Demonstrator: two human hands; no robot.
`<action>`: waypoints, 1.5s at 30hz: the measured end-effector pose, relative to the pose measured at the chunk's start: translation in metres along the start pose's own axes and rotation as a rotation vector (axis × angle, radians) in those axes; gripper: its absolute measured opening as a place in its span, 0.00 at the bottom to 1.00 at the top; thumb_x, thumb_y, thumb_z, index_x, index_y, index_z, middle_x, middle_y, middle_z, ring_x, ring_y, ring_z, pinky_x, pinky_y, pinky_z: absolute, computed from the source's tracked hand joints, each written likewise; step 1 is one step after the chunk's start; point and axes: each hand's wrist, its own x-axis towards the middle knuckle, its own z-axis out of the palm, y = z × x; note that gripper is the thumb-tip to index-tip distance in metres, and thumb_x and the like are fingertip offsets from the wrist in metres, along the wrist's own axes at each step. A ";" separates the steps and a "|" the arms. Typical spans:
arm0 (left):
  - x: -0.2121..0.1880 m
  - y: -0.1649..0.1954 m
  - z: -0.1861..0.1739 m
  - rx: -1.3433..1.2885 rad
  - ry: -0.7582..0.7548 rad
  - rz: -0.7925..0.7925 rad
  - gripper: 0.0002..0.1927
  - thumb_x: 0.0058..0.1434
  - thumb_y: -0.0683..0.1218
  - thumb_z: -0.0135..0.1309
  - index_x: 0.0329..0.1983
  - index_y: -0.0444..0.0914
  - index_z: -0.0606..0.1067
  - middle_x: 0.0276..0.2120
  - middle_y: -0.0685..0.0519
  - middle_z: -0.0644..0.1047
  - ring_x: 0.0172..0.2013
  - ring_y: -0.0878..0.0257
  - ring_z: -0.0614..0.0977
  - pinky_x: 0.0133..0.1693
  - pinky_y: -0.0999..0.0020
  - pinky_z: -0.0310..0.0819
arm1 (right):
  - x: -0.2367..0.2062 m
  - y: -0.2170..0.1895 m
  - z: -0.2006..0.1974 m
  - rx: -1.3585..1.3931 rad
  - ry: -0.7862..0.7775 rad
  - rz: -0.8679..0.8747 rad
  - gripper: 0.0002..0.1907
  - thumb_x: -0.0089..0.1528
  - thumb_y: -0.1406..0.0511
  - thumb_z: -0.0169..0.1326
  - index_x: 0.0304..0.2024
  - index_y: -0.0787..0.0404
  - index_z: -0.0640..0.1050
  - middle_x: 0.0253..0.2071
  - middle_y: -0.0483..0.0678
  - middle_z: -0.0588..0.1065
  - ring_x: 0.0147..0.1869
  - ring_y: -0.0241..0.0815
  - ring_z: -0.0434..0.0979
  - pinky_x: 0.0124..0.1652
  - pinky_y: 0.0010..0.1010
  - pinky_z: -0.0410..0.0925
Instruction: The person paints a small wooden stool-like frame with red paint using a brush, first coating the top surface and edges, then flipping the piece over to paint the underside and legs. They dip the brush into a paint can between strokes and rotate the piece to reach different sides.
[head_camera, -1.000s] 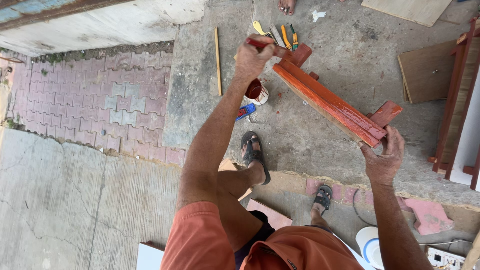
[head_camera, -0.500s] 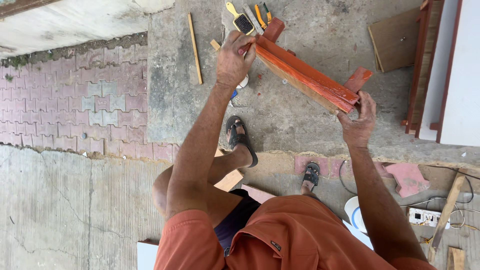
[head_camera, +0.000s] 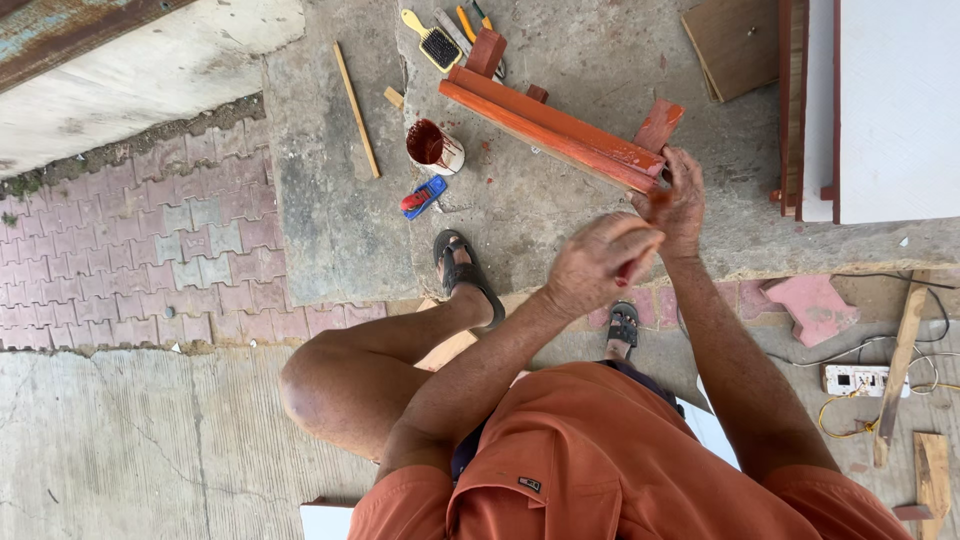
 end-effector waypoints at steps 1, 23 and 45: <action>-0.001 0.005 0.001 -0.062 0.007 0.006 0.16 0.66 0.44 0.60 0.55 0.41 0.71 0.44 0.50 0.76 0.43 0.61 0.82 0.42 0.66 0.87 | 0.000 0.002 0.000 0.005 -0.009 -0.006 0.46 0.58 0.69 0.76 0.74 0.58 0.66 0.71 0.55 0.63 0.74 0.50 0.68 0.68 0.37 0.73; -0.009 0.010 -0.019 0.125 -0.330 -0.033 0.24 0.61 0.43 0.63 0.61 0.40 0.74 0.53 0.47 0.75 0.47 0.57 0.79 0.46 0.61 0.80 | 0.001 0.010 0.003 -0.040 -0.016 0.040 0.47 0.55 0.69 0.75 0.73 0.54 0.66 0.70 0.53 0.63 0.74 0.47 0.68 0.67 0.36 0.68; -0.014 0.013 -0.154 -0.167 0.296 -0.406 0.09 0.64 0.38 0.64 0.48 0.38 0.80 0.50 0.50 0.79 0.49 0.60 0.83 0.50 0.69 0.84 | -0.007 0.026 0.014 0.065 -0.123 0.200 0.45 0.52 0.71 0.74 0.69 0.60 0.67 0.61 0.51 0.67 0.67 0.46 0.70 0.67 0.37 0.67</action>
